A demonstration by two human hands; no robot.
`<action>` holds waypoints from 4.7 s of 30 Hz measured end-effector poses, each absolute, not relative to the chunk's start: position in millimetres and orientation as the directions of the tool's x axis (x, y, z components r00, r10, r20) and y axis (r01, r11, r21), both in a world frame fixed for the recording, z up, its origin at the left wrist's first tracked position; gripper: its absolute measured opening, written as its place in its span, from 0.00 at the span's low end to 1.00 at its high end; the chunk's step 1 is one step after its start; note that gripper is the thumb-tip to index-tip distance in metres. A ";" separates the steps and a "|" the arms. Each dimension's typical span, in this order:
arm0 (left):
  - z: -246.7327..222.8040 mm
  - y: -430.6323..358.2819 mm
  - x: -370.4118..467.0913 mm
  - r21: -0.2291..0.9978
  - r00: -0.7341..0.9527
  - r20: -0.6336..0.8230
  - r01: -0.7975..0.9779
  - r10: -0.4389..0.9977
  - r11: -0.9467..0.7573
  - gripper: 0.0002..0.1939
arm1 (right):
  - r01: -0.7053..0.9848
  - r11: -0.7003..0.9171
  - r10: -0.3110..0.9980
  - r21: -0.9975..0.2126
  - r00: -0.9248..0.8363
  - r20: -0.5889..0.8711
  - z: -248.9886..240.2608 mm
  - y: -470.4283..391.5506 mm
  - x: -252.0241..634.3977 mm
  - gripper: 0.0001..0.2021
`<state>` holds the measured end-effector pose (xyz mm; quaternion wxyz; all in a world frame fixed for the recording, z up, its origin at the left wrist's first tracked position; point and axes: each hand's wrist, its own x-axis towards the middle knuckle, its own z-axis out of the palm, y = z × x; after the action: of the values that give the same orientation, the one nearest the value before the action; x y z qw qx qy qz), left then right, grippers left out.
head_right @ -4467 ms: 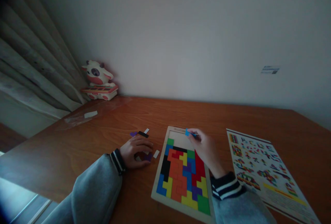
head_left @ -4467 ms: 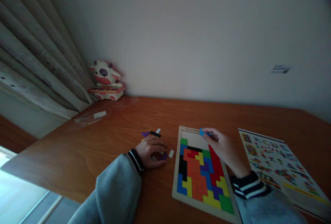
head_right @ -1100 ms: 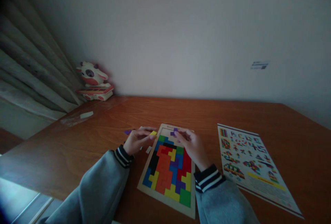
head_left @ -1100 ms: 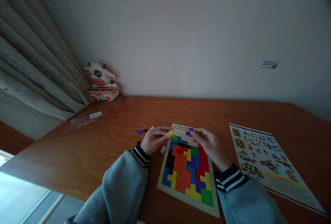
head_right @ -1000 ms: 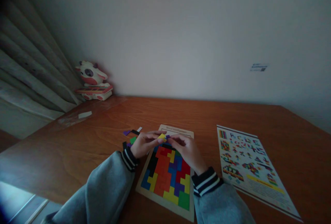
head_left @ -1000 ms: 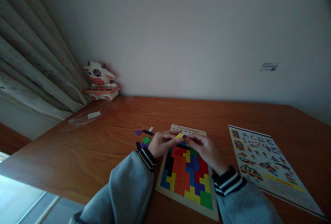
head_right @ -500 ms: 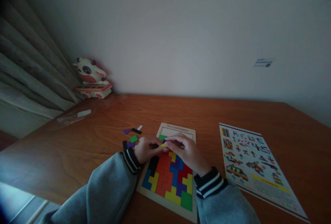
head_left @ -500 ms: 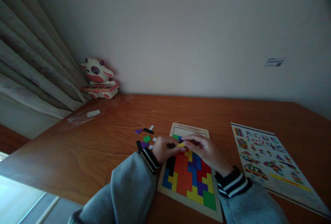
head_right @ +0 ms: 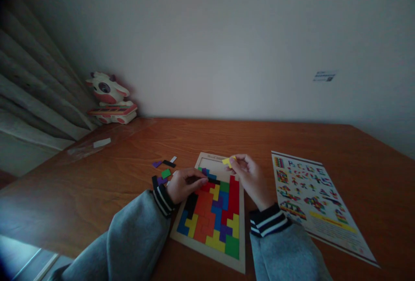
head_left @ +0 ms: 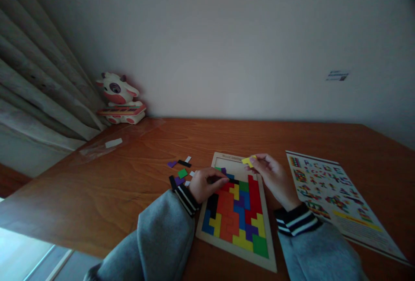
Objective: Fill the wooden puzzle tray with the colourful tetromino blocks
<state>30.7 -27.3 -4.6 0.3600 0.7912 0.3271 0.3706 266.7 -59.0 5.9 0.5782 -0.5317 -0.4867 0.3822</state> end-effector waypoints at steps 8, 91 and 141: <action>-1.1 -29.1 29.4 0.776 0.515 0.349 0.309 0.783 -0.550 0.14 | 0.432 0.137 0.911 -0.891 0.299 0.285 -5.1 -53.0 290.8 0.21; -3.6 -30.9 29.9 0.770 0.572 0.314 0.313 0.758 -0.555 0.14 | 0.794 0.199 0.941 -0.574 0.009 0.338 -7.4 -58.0 290.3 0.16; -5.6 -31.9 28.8 0.649 0.579 0.464 0.294 0.671 -0.702 0.07 | 0.282 0.193 0.886 -0.940 0.360 0.291 -6.5 -52.5 290.3 0.23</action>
<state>28.8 -31.9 -5.6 0.2613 0.8492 0.2841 0.3605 290.3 -52.5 -6.5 0.5860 -0.5804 -0.5033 0.2578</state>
